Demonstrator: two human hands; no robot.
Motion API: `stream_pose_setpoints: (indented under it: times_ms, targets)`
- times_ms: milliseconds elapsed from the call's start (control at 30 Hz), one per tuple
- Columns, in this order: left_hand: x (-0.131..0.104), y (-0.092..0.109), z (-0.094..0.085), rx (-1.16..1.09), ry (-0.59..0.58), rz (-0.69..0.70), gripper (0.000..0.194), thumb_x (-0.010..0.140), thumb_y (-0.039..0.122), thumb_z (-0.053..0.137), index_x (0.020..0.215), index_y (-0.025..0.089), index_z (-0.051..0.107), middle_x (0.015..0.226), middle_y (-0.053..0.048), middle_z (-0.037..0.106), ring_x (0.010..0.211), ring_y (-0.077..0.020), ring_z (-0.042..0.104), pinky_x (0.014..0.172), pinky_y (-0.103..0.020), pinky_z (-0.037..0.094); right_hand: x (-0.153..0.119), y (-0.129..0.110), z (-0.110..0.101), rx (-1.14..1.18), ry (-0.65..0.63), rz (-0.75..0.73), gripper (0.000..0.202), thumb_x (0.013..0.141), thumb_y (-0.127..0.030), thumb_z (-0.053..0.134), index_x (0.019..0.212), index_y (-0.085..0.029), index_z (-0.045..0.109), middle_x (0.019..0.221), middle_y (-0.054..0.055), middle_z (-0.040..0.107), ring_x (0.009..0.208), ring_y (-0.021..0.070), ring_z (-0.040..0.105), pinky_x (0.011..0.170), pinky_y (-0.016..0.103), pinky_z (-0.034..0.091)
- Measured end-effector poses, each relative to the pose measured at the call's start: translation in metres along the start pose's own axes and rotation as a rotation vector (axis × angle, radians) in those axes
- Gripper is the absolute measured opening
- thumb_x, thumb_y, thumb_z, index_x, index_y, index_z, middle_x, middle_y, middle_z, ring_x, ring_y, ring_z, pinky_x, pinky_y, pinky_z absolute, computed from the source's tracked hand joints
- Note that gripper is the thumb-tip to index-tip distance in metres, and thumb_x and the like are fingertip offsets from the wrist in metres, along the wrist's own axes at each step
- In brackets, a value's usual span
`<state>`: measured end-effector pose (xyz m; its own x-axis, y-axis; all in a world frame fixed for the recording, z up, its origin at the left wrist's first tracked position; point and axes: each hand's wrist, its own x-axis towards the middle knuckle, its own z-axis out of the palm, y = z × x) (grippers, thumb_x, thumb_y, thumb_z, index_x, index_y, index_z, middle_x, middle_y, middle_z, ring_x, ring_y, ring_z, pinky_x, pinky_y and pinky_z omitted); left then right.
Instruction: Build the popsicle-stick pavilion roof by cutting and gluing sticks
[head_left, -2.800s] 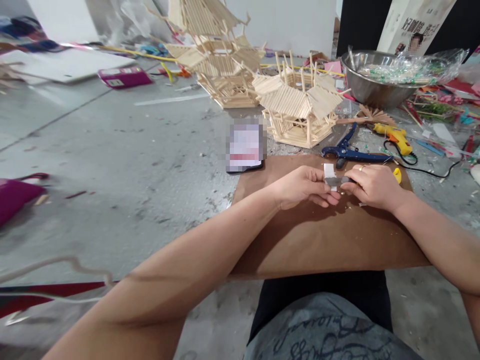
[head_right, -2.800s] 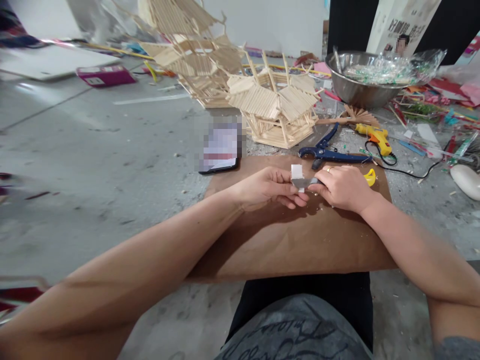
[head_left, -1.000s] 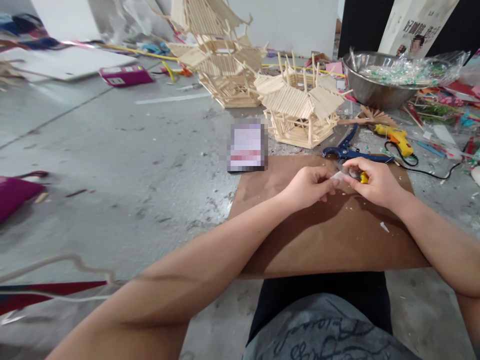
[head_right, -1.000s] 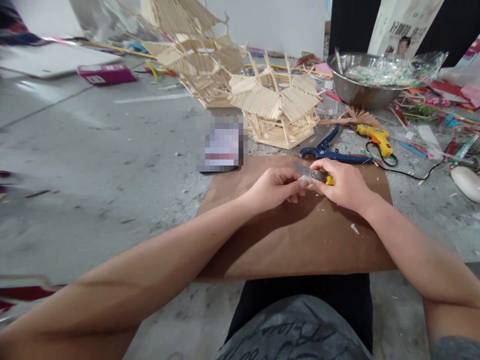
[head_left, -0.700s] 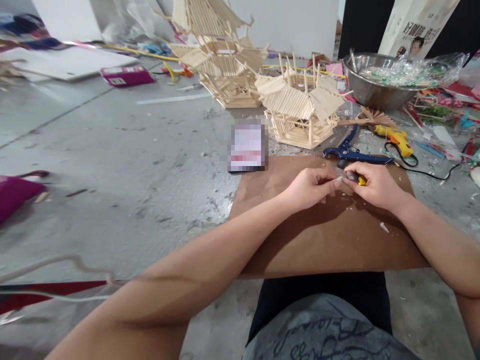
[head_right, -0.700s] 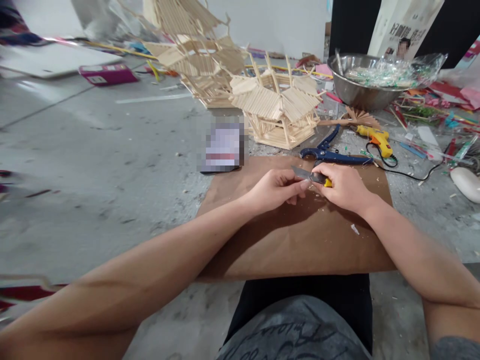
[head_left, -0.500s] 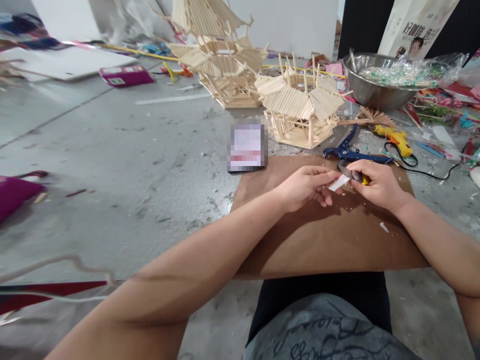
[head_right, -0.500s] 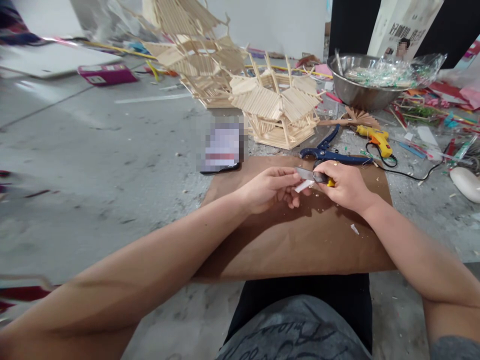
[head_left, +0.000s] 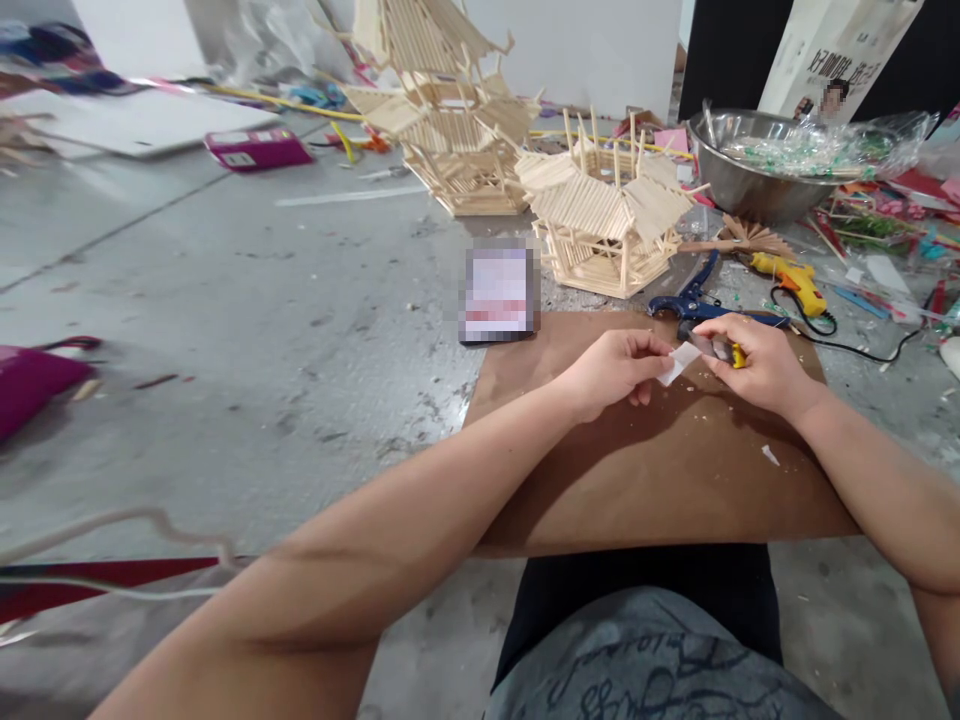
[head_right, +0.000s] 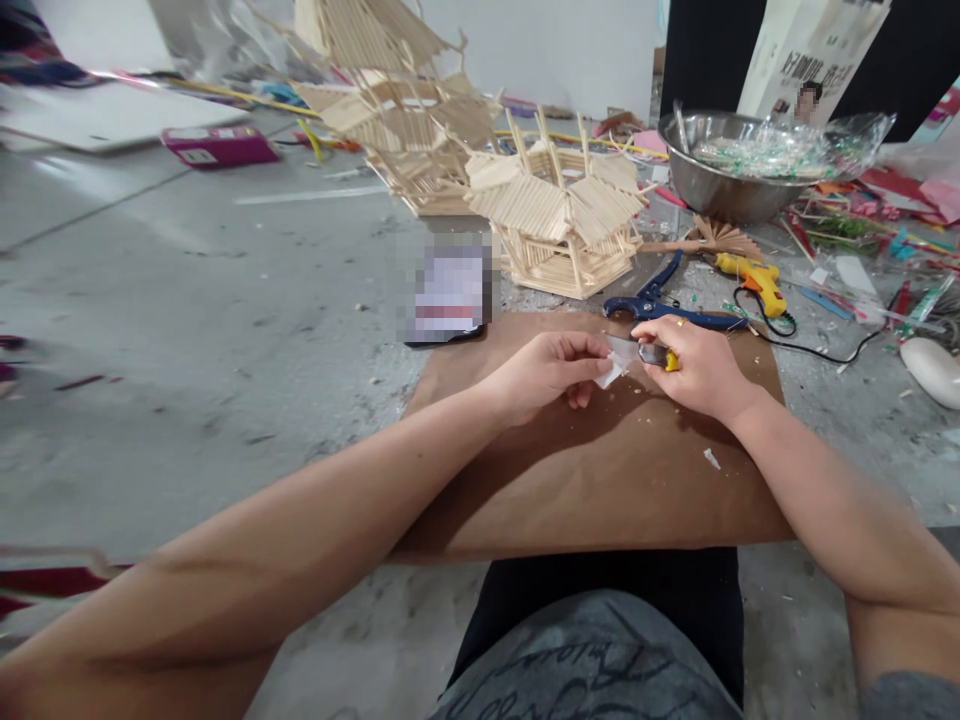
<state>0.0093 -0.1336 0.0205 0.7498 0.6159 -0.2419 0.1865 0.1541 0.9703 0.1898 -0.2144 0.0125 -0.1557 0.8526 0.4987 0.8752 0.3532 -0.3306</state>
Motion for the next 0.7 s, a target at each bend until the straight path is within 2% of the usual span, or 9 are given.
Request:
stream_pose_setpoints:
  times_ms: [267, 400, 533, 700]
  targets:
    - [-0.0003, 0.0002, 0.0005, 0.095, 0.016, 0.023, 0.005, 0.077, 0.012, 0.053, 0.074, 0.012, 0.056, 0.047, 0.006, 0.05, 0.034, -0.0032, 0.042, 0.035, -0.016, 0.032, -0.0001, -0.0039, -0.0048, 0.027, -0.017, 0.097, 0.021, 0.079, -0.029, 0.051, 0.098, -0.022, 0.058, 0.09, 0.003, 0.066, 0.082, 0.0162, 0.061, 0.073, 0.028, 0.046]
    - [-0.0005, 0.0013, 0.0014, 0.123, 0.023, 0.012, 0.006, 0.078, 0.013, 0.053, 0.072, 0.013, 0.055, 0.046, 0.006, 0.049, 0.033, -0.003, 0.041, 0.035, -0.016, 0.031, 0.0011, -0.008, -0.0057, 0.018, -0.054, 0.079, 0.02, 0.081, -0.034, 0.05, 0.093, -0.022, 0.059, 0.09, 0.004, 0.065, 0.081, 0.0161, 0.06, 0.073, 0.028, 0.044]
    - [-0.0013, 0.002, 0.0012, 0.135, 0.011, 0.017, 0.01, 0.079, 0.015, 0.053, 0.069, 0.013, 0.053, 0.045, 0.007, 0.048, 0.034, -0.0021, 0.04, 0.036, -0.015, 0.03, 0.0019, -0.009, -0.0035, -0.052, -0.114, 0.087, 0.018, 0.081, -0.034, 0.049, 0.082, -0.02, 0.06, 0.08, 0.005, 0.065, 0.073, 0.016, 0.059, 0.065, 0.027, 0.041]
    - [-0.0008, 0.0017, -0.0009, 0.245, 0.057, 0.051, 0.01, 0.077, 0.019, 0.054, 0.069, 0.014, 0.053, 0.048, 0.006, 0.048, 0.035, -0.002, 0.039, 0.037, -0.015, 0.03, 0.0023, -0.0045, -0.0028, -0.205, -0.125, 0.182, 0.017, 0.082, -0.032, 0.048, 0.082, -0.02, 0.06, 0.082, 0.004, 0.066, 0.077, 0.0181, 0.059, 0.062, 0.027, 0.038]
